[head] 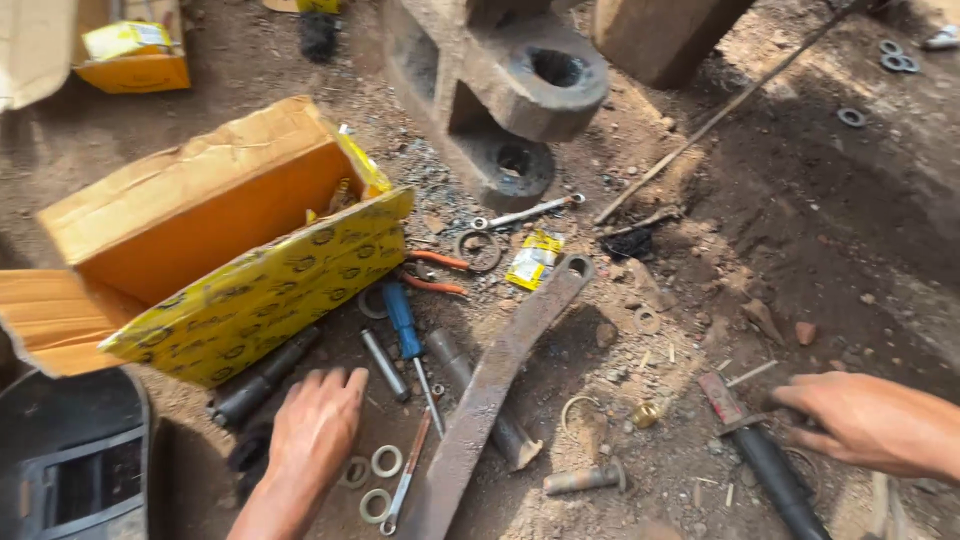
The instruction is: The recorder is performing a welding repair on a large vehicle's axle or chassis component, using a welding mask and stick welder.
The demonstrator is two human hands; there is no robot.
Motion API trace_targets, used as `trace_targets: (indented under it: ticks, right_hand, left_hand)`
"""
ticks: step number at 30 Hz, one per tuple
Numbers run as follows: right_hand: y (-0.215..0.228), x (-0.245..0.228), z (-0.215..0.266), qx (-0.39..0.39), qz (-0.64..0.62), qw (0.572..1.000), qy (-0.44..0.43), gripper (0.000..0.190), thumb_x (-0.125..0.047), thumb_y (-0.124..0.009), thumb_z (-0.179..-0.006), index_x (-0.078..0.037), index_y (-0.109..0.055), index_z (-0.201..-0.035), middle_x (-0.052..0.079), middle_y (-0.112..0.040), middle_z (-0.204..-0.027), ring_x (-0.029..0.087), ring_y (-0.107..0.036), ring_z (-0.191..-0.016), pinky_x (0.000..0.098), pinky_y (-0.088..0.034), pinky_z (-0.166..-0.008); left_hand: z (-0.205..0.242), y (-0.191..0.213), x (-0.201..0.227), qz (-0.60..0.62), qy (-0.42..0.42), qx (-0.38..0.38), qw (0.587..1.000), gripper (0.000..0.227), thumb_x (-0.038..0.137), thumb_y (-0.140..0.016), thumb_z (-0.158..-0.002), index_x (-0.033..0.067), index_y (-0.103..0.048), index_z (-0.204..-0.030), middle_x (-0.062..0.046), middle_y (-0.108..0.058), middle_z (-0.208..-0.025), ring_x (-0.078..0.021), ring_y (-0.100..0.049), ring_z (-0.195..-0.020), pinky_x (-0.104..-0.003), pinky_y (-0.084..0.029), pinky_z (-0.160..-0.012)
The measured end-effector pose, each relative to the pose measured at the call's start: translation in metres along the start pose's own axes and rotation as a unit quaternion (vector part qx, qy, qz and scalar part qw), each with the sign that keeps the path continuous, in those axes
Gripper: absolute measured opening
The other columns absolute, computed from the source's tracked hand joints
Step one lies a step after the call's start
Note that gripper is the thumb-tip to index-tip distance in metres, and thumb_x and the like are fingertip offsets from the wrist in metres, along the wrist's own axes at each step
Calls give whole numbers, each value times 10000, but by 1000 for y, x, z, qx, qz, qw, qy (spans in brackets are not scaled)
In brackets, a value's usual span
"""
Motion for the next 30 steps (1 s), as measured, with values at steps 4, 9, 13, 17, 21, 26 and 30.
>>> trace_targets:
  ticks: [4, 9, 13, 17, 21, 26, 30]
  right_hand:
    - [28, -49, 16, -66, -70, 994, -58, 504, -362, -672, -875, -216, -586, -1350, 54, -675, -1123, 242, -663, -1127, 387, -539, -1007]
    - [6, -39, 5, -37, -130, 991, -23, 493, -377, -690, -887, -155, -611, -1320, 115, -681, -1082, 303, -649, -1085, 446, -523, -956]
    - [21, -46, -10, -91, -137, 986, -40, 400, -339, -645, -914, -144, -633, -1263, 124, -726, -1075, 302, -706, -1046, 425, -557, -946]
    - [7, -52, -29, 14, -156, 985, 68, 513, -307, -706, -886, -124, -607, -1355, 138, -675, -1231, 323, -685, -1080, 431, -554, -939]
    - [29, -75, -23, -58, -185, 981, 24, 471, -286, -650, -921, -161, -588, -1370, 101, -655, -1198, 269, -695, -1082, 378, -567, -969]
    - [8, -56, -15, -35, -225, 972, 55, 451, -256, -707, -890, -121, -622, -1312, 129, -694, -1159, 309, -697, -1058, 410, -568, -938]
    - [-22, -36, -17, -12, -250, 964, 89, 428, -208, -734, -872, -57, -622, -1256, 171, -689, -1162, 330, -682, -1081, 430, -555, -923]
  left_hand:
    - [-33, -92, -33, 34, -151, 56, 986, 388, 284, -474, -918, 173, -650, -1245, -135, -626, -1248, -349, -554, -1217, -530, -442, -1017]
    - [-38, -60, -33, -47, -144, 11, 988, 513, 285, -547, -829, 217, -638, -1330, -174, -569, -1398, -356, -519, -1271, -547, -445, -1002]
    - [-64, 33, 27, 263, -7, -58, 963, 334, 326, -693, -923, 195, -695, -1230, -143, -764, -1087, -344, -722, -1050, -430, -576, -914]
    - [-139, 35, 106, 528, -31, -38, 848, 352, 158, -772, -830, -15, -710, -1130, -132, -736, -872, -236, -684, -757, -367, -534, -691]
    - [-203, 24, 167, 758, -30, -104, 644, 245, 48, -758, -812, -78, -755, -1022, -99, -707, -756, -143, -647, -640, -285, -502, -600]
    - [-245, 1, 196, 782, 6, -52, 621, 203, 89, -721, -884, -70, -743, -1008, -93, -724, -791, -145, -668, -653, -293, -552, -632]
    - [-273, -32, 199, 674, 40, -18, 737, 187, 106, -703, -946, -55, -720, -1041, -142, -739, -858, -188, -685, -689, -373, -577, -666]
Point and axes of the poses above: each hand's wrist, its own z-axis away from the middle knuckle, its own y-axis out of the back of the hand, x = y × z, the point moved 2 cm from there along -z, towards the middle knuckle
